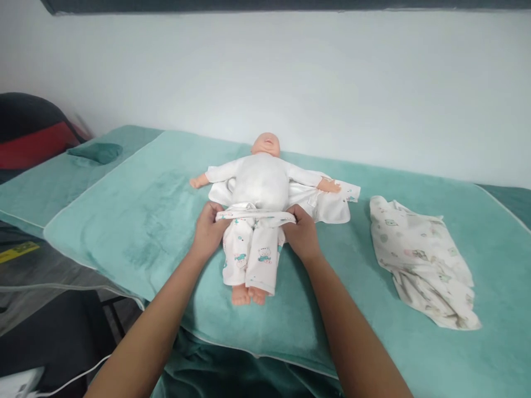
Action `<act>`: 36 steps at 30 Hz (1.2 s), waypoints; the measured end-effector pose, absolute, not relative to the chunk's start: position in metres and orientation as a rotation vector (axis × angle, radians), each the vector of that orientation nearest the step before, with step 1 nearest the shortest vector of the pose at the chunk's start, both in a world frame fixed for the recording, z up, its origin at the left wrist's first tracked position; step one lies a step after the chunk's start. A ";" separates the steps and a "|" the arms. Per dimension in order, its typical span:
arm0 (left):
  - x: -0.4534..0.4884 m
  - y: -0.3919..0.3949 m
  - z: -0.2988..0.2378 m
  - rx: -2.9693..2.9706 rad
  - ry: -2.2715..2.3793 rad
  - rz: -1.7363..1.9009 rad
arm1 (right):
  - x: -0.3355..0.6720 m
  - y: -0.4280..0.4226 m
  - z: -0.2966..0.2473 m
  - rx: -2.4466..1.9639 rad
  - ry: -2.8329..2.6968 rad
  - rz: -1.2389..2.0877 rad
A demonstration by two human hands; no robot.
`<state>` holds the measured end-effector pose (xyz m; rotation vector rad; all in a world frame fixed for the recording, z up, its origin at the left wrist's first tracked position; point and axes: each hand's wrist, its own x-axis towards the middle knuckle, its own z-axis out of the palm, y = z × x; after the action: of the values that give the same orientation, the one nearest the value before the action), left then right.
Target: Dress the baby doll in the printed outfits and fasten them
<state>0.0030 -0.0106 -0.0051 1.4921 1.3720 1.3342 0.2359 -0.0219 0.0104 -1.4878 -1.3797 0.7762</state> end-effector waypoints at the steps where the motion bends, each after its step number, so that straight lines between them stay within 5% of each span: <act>1: 0.002 -0.012 -0.004 1.475 1.311 1.276 | 0.238 -0.023 0.011 -1.484 -1.409 0.805; 6: -0.012 -0.032 0.008 1.655 1.149 0.968 | 0.247 -0.051 0.018 -1.408 -1.667 1.037; 10: -0.016 -0.051 0.010 1.932 1.137 0.890 | 0.245 -0.071 0.016 -1.420 -1.899 0.887; 17: 0.002 -0.062 0.013 1.623 1.447 1.033 | 0.235 -0.067 0.014 -1.509 -1.454 1.000; 23: -0.016 -0.094 0.019 1.828 1.194 0.787 | 0.252 -0.110 0.025 -1.310 -1.791 1.172; 36: 0.005 -0.133 0.005 2.591 1.478 0.661 | 0.232 -0.145 0.021 -1.615 -1.856 0.793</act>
<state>0.0051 -0.1331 0.0049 2.5909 1.4776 0.6609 0.2324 -0.1455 0.0206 -1.6145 -1.8558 0.7929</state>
